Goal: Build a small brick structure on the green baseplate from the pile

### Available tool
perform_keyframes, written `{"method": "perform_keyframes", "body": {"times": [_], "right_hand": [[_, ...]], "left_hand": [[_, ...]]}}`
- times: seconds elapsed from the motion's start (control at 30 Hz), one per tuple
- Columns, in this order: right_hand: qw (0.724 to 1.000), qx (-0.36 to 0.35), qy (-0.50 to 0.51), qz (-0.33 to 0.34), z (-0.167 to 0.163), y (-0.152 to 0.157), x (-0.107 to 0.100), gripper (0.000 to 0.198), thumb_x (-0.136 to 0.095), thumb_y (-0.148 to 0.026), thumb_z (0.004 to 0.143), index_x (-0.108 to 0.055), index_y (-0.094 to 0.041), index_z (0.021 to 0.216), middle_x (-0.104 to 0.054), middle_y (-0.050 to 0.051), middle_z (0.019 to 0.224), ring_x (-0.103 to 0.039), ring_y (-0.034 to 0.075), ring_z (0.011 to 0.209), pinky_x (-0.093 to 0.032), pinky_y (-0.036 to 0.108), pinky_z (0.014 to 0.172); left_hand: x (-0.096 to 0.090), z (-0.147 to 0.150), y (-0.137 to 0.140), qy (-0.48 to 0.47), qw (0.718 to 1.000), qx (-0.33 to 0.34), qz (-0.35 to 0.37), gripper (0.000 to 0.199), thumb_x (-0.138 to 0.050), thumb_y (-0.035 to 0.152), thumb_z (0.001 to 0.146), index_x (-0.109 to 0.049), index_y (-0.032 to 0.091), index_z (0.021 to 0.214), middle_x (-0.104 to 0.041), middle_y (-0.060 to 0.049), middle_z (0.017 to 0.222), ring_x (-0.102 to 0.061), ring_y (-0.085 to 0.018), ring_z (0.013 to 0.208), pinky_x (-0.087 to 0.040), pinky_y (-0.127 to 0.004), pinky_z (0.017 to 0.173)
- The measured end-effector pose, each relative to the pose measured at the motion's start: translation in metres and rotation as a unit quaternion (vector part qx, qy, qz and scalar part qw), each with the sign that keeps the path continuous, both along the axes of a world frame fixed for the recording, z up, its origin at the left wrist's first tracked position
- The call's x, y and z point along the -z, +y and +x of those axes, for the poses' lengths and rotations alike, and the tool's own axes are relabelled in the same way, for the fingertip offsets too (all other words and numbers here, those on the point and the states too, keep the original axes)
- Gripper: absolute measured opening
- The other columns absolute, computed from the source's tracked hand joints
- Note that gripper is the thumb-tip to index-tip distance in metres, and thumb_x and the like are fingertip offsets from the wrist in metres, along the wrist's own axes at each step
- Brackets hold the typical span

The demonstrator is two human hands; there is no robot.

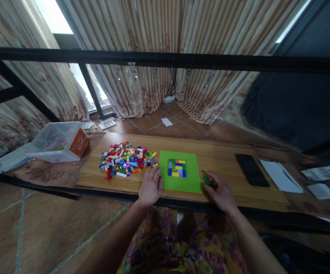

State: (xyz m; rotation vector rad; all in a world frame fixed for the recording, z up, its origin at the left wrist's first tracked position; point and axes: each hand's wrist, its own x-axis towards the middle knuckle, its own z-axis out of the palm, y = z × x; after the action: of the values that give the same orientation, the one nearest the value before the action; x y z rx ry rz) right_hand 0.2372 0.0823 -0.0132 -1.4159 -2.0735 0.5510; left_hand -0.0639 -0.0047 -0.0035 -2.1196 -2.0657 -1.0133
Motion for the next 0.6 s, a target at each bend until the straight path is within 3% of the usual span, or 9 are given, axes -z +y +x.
{"method": "perform_keyframes", "body": {"times": [0.23,0.4,0.6], "right_hand": [[0.999,-0.04,0.0,-0.034,0.005,0.001,-0.004,0.045,-0.055,-0.035,0.08,-0.057,-0.026,0.124,-0.061,0.007,0.106,-0.057,0.022,0.097,-0.047,0.04,0.087],[0.999,-0.04,-0.004,-0.024,0.004,0.001,-0.003,0.042,-0.054,-0.036,0.08,-0.059,-0.027,0.121,-0.061,0.006,0.106,-0.058,0.023,0.097,-0.047,0.04,0.086],[0.999,-0.041,-0.001,-0.025,0.003,-0.001,-0.007,0.04,-0.053,-0.038,0.083,-0.06,-0.026,0.121,-0.062,0.006,0.102,-0.058,0.022,0.097,-0.047,0.039,0.085]], "left_hand": [[-0.017,0.01,-0.001,0.054,0.998,-0.026,-0.017,0.04,-0.049,0.024,0.09,-0.051,0.019,0.129,-0.048,-0.015,0.138,-0.043,-0.03,0.126,-0.034,-0.054,0.106],[-0.035,0.033,0.019,0.103,0.994,-0.009,-0.047,0.041,-0.048,0.038,0.092,-0.052,0.027,0.131,-0.046,-0.012,0.141,-0.037,-0.032,0.131,-0.027,-0.059,0.107],[-0.032,0.042,0.039,0.132,0.988,0.003,-0.081,0.037,-0.043,0.041,0.094,-0.055,0.027,0.127,-0.046,-0.011,0.141,-0.037,-0.031,0.132,-0.024,-0.063,0.107]]}}
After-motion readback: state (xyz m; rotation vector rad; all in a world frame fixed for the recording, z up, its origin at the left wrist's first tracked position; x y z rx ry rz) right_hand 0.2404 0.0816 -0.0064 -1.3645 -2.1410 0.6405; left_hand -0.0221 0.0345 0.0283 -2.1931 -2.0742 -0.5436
